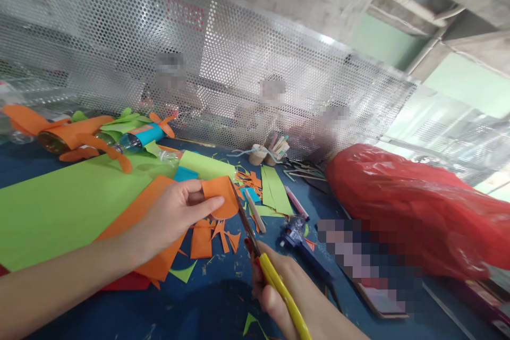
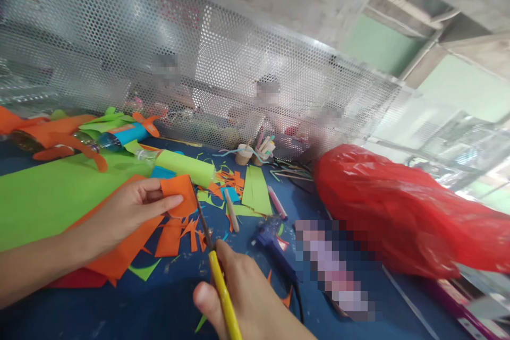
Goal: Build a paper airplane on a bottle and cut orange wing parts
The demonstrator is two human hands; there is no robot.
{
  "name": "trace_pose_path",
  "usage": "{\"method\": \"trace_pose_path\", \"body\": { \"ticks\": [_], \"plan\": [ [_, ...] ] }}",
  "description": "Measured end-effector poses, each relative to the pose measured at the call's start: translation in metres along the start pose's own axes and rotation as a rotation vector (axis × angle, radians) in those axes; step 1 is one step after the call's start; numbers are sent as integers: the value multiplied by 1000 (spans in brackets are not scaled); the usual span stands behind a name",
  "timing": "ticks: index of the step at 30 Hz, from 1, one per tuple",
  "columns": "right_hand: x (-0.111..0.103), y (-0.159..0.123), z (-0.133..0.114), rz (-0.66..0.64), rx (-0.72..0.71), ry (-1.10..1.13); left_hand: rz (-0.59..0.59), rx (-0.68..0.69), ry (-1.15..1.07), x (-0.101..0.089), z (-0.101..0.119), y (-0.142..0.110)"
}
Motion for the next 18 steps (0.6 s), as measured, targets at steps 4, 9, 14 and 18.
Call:
{"method": "trace_pose_path", "body": {
  "ticks": [4, 9, 14, 18],
  "plan": [
    [6, 1, 13, -24, 63, 23, 10, -33, -28, 0, -2, -1],
    [10, 2, 31, -10, 154, 100, 17, -51, -55, 0, -5, 0],
    [9, 3, 27, -13, 160, 109, 35, -46, -50, -2, -5, 0],
    [7, 2, 25, -9, 167, 102, 29, -49, -75, -1, -6, -1]
  ]
}}
Point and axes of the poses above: each hand's wrist, its own y-axis towards the middle knuckle, its own x-axis out of the palm, z = x × y, the point moved 10 cm from there along y, towards the middle knuckle, and after that the axes turned 10 degrees about x, right-handed, at the moved point
